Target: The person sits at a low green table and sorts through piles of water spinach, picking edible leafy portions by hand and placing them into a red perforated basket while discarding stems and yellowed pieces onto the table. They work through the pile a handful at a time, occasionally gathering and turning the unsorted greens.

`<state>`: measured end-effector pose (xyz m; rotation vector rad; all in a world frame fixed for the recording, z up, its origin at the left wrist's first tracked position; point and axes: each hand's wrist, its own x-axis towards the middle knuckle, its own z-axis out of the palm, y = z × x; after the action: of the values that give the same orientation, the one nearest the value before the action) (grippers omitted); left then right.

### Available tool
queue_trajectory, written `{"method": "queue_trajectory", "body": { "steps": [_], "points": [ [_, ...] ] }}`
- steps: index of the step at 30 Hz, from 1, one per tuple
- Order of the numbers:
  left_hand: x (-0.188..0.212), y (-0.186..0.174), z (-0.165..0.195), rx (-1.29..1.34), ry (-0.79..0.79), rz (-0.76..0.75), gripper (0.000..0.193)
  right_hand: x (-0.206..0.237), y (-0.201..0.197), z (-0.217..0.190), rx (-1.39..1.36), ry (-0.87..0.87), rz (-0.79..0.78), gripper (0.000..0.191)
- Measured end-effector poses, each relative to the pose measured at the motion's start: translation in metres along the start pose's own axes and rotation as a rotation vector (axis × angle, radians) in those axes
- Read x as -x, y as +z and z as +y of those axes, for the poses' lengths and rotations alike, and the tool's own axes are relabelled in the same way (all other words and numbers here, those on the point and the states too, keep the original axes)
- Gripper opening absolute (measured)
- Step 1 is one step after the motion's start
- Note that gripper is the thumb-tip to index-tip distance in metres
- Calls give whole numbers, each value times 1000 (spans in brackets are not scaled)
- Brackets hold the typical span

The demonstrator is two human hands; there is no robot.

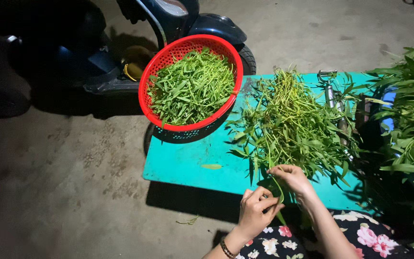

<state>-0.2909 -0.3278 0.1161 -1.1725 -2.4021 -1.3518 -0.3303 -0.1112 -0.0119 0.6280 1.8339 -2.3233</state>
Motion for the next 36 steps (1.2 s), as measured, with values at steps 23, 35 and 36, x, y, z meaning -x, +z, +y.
{"method": "queue_trajectory", "body": {
  "steps": [23,35,36],
  "points": [
    [-75,-20,-73,-220,-249,251,37,67,-20,-27,-857,-185,-130,21],
    [-76,10,7,103,-37,19,11,86,-10,-37,-853,-186,-201,30],
    [-77,15,2,128,-104,47,11,86,-12,-34,-1040,-241,-391,28]
  ]
}}
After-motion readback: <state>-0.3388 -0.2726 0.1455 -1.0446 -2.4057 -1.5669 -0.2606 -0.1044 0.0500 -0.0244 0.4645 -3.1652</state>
